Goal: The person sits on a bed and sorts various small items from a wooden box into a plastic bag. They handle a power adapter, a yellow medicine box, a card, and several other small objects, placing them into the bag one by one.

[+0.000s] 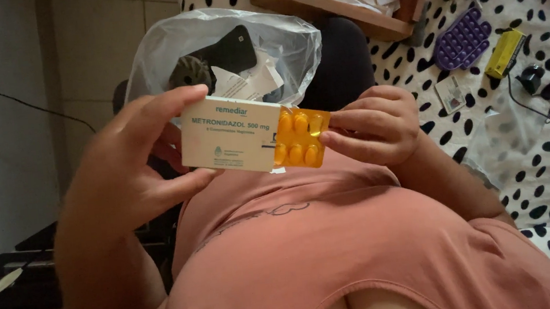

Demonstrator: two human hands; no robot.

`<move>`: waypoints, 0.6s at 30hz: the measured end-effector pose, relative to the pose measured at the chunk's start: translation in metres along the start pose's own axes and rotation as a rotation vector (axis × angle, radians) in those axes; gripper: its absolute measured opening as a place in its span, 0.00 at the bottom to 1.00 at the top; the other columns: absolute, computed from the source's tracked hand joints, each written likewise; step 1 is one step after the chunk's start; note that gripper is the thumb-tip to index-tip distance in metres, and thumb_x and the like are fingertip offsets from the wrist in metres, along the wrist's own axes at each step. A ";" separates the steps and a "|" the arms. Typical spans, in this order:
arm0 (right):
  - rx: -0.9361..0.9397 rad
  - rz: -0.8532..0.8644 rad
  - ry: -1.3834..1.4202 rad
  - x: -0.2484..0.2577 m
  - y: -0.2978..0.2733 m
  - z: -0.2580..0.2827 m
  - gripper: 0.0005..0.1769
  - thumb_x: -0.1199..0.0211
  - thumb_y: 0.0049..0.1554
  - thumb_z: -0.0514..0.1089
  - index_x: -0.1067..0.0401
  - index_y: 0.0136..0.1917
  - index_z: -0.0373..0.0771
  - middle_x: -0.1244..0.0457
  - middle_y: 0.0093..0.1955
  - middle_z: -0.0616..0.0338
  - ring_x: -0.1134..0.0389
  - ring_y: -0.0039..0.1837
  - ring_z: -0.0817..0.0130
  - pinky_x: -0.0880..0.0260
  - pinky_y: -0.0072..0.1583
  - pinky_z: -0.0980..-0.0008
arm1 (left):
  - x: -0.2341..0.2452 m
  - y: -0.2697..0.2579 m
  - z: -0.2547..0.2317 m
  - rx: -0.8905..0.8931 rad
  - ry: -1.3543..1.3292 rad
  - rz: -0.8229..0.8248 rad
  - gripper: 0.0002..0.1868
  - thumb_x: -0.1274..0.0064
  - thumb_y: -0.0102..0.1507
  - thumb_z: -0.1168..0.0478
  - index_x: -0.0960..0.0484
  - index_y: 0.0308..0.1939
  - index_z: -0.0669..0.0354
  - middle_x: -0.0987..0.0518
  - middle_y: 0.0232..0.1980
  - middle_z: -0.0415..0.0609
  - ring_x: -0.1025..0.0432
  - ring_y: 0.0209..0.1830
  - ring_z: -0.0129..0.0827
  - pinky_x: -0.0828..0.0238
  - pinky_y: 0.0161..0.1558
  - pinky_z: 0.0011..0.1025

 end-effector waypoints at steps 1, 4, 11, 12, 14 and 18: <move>-0.017 -0.004 0.004 0.000 0.002 0.001 0.07 0.40 0.65 0.34 0.24 0.55 0.38 0.31 0.48 0.51 0.31 0.40 0.68 0.33 0.41 0.72 | -0.001 0.001 0.000 0.008 0.012 0.014 0.45 0.30 0.52 0.57 0.32 0.72 0.49 0.24 0.57 0.53 0.26 0.35 0.30 0.23 0.32 0.25; -0.010 -0.013 -0.002 0.000 0.003 0.002 0.06 0.39 0.64 0.34 0.23 0.54 0.39 0.32 0.47 0.53 0.32 0.40 0.69 0.33 0.40 0.72 | -0.003 0.001 0.002 0.000 0.028 0.038 0.44 0.30 0.53 0.55 0.32 0.72 0.46 0.24 0.56 0.51 0.28 0.34 0.29 0.26 0.30 0.26; -0.056 0.001 0.016 0.003 0.002 0.007 0.06 0.35 0.64 0.35 0.23 0.55 0.39 0.32 0.48 0.52 0.32 0.40 0.68 0.32 0.41 0.71 | -0.007 0.004 -0.001 -0.051 0.010 0.046 0.43 0.31 0.54 0.56 0.33 0.72 0.47 0.24 0.58 0.48 0.30 0.35 0.28 0.26 0.30 0.24; -0.056 0.001 0.014 0.004 0.000 0.010 0.06 0.35 0.64 0.35 0.23 0.55 0.39 0.32 0.48 0.52 0.32 0.40 0.68 0.32 0.41 0.71 | -0.006 0.004 -0.001 -0.053 0.010 0.046 0.43 0.31 0.54 0.56 0.33 0.72 0.47 0.24 0.58 0.48 0.30 0.35 0.28 0.26 0.30 0.24; -0.185 -0.006 0.070 0.006 -0.003 0.012 0.06 0.40 0.66 0.36 0.25 0.56 0.39 0.33 0.49 0.50 0.31 0.41 0.65 0.31 0.43 0.67 | -0.004 0.003 -0.002 -0.013 0.012 0.021 0.45 0.30 0.52 0.60 0.32 0.72 0.47 0.24 0.56 0.49 0.31 0.33 0.27 0.26 0.30 0.23; -0.196 -0.012 0.079 0.005 0.003 0.013 0.07 0.43 0.67 0.36 0.25 0.57 0.38 0.33 0.49 0.50 0.32 0.41 0.64 0.32 0.42 0.66 | -0.006 0.005 -0.003 0.031 0.029 0.041 0.45 0.31 0.52 0.58 0.33 0.73 0.44 0.24 0.57 0.49 0.29 0.32 0.29 0.27 0.27 0.26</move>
Point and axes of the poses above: each hand's wrist, its own y-axis towards the middle knuckle, its own x-axis out of the back of the hand, z = x × y, the point moved 1 cm from there along y, towards the middle knuckle
